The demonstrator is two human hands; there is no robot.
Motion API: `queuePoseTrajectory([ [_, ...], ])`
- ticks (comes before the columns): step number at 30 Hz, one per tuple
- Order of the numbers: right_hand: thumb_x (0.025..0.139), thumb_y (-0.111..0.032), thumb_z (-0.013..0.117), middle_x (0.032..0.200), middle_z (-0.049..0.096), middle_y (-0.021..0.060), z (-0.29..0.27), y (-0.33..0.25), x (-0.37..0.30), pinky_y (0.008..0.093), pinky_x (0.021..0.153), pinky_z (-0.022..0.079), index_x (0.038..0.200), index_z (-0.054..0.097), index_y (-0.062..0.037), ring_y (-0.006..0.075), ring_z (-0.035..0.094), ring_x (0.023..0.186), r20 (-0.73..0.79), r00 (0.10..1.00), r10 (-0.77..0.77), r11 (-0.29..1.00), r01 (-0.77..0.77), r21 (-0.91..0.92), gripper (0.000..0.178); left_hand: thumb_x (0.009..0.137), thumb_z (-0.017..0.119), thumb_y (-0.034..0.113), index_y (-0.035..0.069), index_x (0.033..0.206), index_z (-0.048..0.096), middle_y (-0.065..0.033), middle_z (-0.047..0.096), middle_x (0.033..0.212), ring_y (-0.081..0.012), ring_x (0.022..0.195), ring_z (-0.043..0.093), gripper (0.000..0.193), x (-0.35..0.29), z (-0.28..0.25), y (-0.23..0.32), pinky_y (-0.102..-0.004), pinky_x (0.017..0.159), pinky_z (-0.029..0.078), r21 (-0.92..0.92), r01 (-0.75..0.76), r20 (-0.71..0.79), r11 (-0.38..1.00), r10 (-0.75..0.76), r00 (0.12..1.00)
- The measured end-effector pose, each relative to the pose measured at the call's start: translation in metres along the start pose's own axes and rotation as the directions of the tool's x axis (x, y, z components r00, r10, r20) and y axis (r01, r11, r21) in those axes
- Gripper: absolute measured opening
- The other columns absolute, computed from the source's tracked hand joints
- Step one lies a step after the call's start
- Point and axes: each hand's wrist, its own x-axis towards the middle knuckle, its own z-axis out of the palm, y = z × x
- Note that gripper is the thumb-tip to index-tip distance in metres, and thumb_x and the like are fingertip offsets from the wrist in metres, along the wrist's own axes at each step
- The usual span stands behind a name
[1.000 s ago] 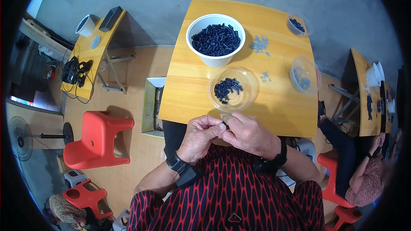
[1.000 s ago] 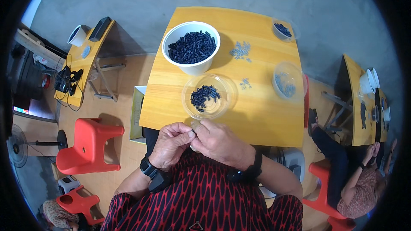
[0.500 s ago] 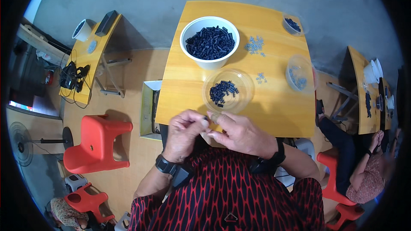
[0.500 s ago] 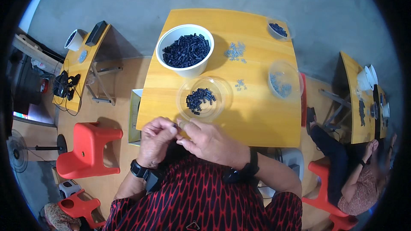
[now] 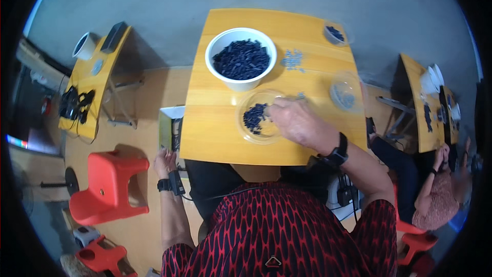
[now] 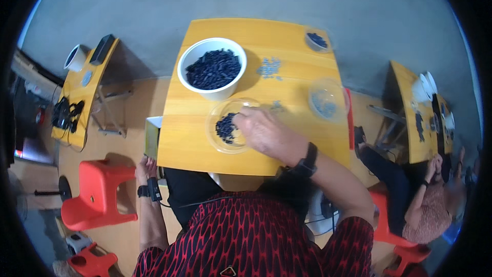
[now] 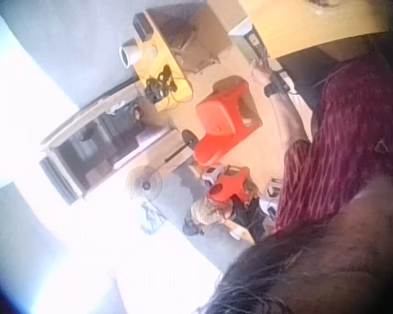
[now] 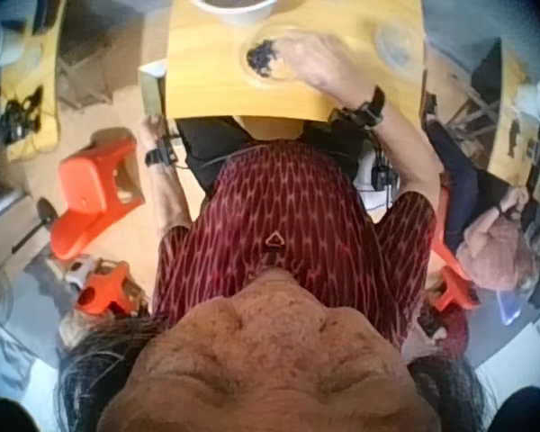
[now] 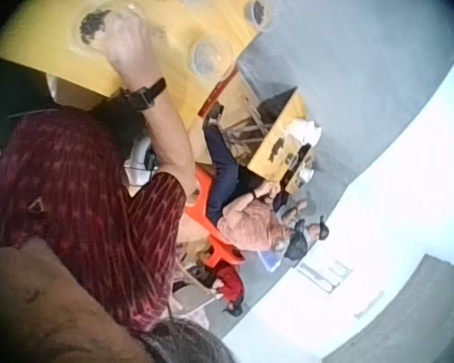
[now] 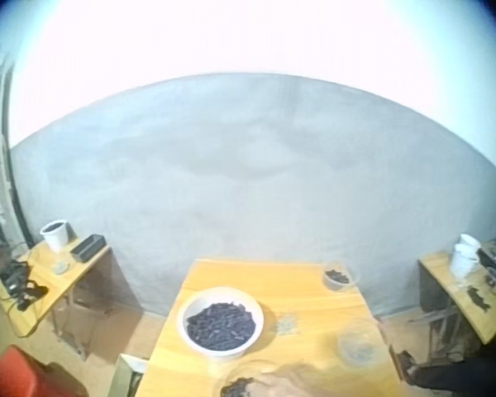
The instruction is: Manually fitting small black plastic parts onto light blue plastic bases for assembly.
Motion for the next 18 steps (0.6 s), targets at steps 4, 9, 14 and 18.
queuePoseTrajectory([
  [4,0.087,-0.002,0.051,0.091,0.058,0.0196,-0.023,-0.021,0.009,0.0447,0.081,0.05,0.098,0.059,0.0023,0.0369,0.061,0.089,0.118,0.989,0.09,0.984,-0.106,0.142,0.014,0.092,0.061,0.007,0.011,0.089,0.053,-0.001,0.055,0.075,-0.0152,0.063,0.052,0.01,0.022,-0.019,-0.014,-0.0318,0.062,0.047,-0.066,0.049,0.099,0.997,-0.042,0.994],
  [9,0.085,0.0,0.055,0.089,0.06,0.0203,-0.052,0.03,-0.018,0.0462,0.076,0.051,0.101,0.062,0.0012,0.0393,0.06,0.086,-0.233,0.971,0.045,0.993,-0.07,-0.1,0.018,0.093,0.063,0.005,0.009,0.099,0.057,-0.0009,0.061,0.085,-0.0138,0.07,0.057,0.009,-0.013,0.018,0.008,-0.0285,0.064,0.049,-0.016,-0.064,0.067,0.998,0.065,0.996],
  [14,0.083,-0.003,0.059,0.101,0.065,0.0225,-0.11,0.11,-0.058,0.0461,0.077,0.05,0.103,0.063,0.0046,0.0402,0.061,0.095,-0.193,0.83,0.524,0.819,-0.553,-0.153,0.022,0.091,0.067,0.003,0.004,0.115,0.059,-0.0047,0.064,0.107,-0.0137,0.091,0.06,0.025,-0.091,0.101,0.035,-0.0284,0.081,0.05,0.181,-0.544,0.107,0.819,0.534,0.839],
  [18,0.075,-0.014,0.071,0.09,0.065,0.0225,-0.102,0.144,-0.08,0.0404,0.073,0.049,0.098,0.064,0.005,0.0386,0.063,0.087,-0.009,0.769,0.639,0.765,-0.637,-0.092,0.031,0.091,0.064,0.001,-0.001,0.121,0.057,-0.0081,0.061,0.116,-0.0171,0.104,0.058,0.031,-0.113,0.134,0.021,-0.0313,0.097,0.046,0.246,-0.695,0.366,0.675,0.599,0.712],
])
